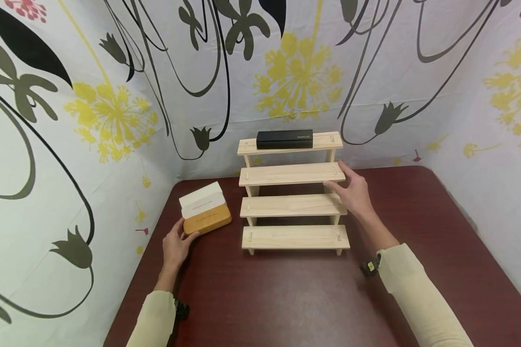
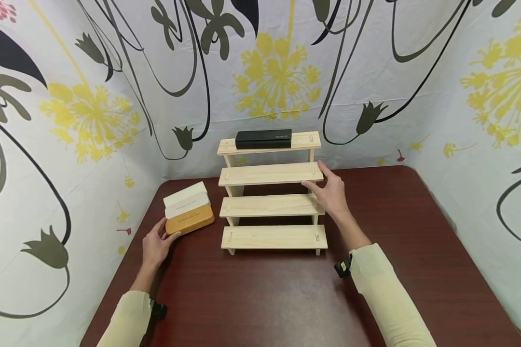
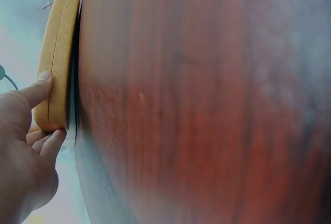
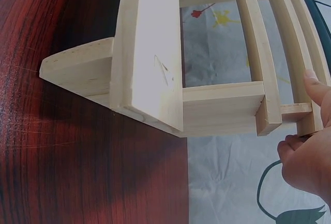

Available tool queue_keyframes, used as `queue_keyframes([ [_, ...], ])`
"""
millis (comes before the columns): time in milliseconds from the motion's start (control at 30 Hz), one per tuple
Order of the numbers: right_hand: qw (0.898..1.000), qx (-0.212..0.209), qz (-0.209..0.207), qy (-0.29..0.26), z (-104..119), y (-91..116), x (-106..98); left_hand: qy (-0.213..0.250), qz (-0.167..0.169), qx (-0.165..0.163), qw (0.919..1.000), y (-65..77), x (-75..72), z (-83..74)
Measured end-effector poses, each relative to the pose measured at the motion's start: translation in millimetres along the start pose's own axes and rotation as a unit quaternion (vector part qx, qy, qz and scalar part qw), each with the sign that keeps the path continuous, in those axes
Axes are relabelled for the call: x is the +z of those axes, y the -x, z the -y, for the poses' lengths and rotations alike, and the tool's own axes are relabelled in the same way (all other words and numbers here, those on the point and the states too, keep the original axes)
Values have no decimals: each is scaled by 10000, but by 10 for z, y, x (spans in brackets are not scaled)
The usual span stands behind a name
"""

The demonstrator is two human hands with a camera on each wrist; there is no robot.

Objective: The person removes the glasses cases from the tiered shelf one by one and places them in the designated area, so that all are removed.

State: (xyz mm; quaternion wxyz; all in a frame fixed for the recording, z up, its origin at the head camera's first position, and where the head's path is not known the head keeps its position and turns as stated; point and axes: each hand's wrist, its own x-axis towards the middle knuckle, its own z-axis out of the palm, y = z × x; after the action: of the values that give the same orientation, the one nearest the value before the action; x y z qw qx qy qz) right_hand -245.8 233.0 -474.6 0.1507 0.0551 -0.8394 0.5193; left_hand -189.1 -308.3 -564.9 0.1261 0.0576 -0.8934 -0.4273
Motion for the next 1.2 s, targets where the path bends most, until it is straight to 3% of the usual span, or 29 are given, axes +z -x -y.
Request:
queue_keyframes([
  [1200,9999,34,-65,82,23,-4,5,-580,15,25,9983,-43,-11,3],
])
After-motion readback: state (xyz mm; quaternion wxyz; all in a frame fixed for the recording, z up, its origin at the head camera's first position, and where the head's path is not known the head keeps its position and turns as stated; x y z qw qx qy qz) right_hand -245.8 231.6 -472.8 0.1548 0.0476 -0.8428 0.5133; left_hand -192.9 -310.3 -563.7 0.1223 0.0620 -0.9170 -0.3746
